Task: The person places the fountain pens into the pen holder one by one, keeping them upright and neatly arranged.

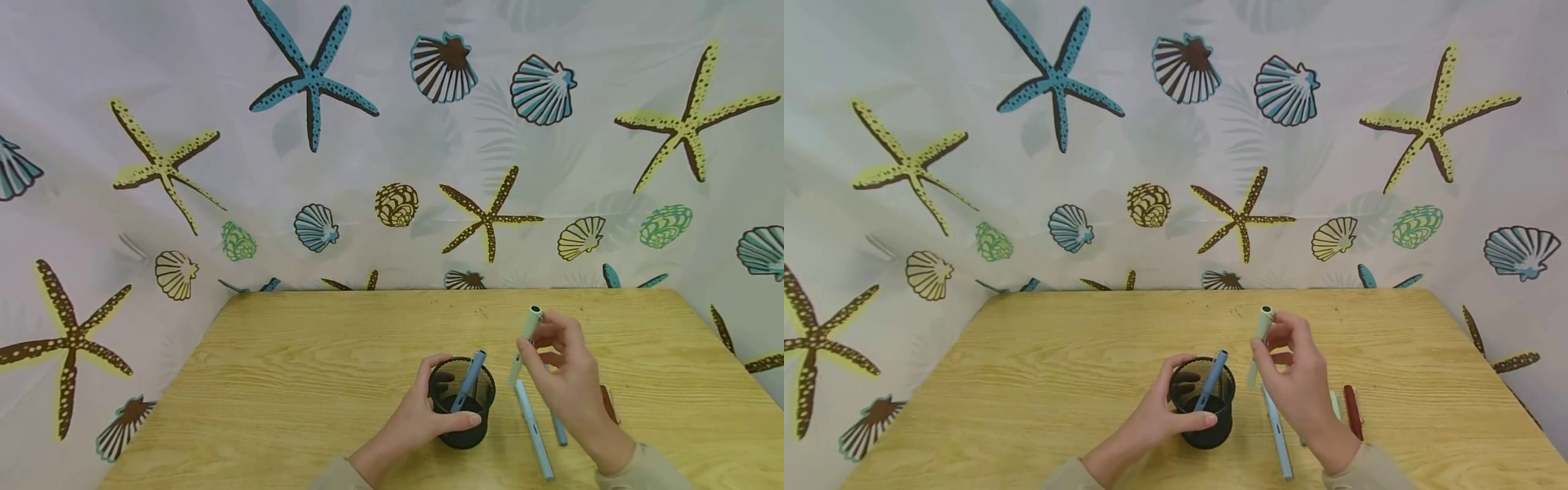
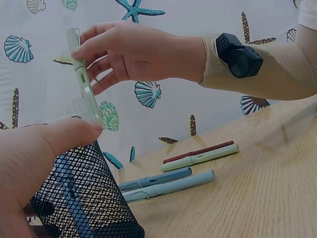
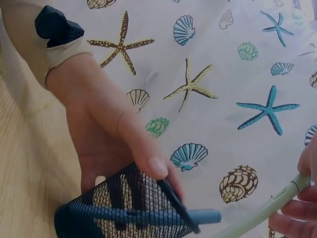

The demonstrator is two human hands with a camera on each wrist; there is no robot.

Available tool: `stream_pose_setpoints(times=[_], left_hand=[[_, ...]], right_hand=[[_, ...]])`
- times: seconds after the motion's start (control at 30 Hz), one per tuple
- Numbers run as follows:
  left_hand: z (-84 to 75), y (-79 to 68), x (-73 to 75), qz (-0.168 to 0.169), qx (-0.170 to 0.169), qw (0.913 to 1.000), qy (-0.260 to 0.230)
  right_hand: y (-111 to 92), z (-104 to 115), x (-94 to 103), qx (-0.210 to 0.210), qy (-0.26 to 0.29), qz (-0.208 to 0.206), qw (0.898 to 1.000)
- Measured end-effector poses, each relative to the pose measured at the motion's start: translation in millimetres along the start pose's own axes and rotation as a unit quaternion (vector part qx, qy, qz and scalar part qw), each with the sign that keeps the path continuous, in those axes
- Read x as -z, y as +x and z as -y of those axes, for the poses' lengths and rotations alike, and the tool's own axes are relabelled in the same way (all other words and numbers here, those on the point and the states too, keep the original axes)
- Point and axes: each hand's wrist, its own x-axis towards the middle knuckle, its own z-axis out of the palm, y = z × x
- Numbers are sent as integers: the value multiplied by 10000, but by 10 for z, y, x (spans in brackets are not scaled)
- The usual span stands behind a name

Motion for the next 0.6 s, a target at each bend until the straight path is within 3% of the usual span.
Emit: stream_pose_setpoints(times=[0.23, 0.37, 0.6], left_hand=[[-21, 15, -2, -6, -11, 10000, 38], [-6, 12, 1, 8, -40, 10000, 11], [-23, -20, -3, 9, -50, 9999, -90]], right_hand=[[77, 111, -57, -120, 416, -114, 9990], [102, 239, -115, 16, 500, -119, 9987], [-5, 164, -248, -195, 532, 122, 9983]])
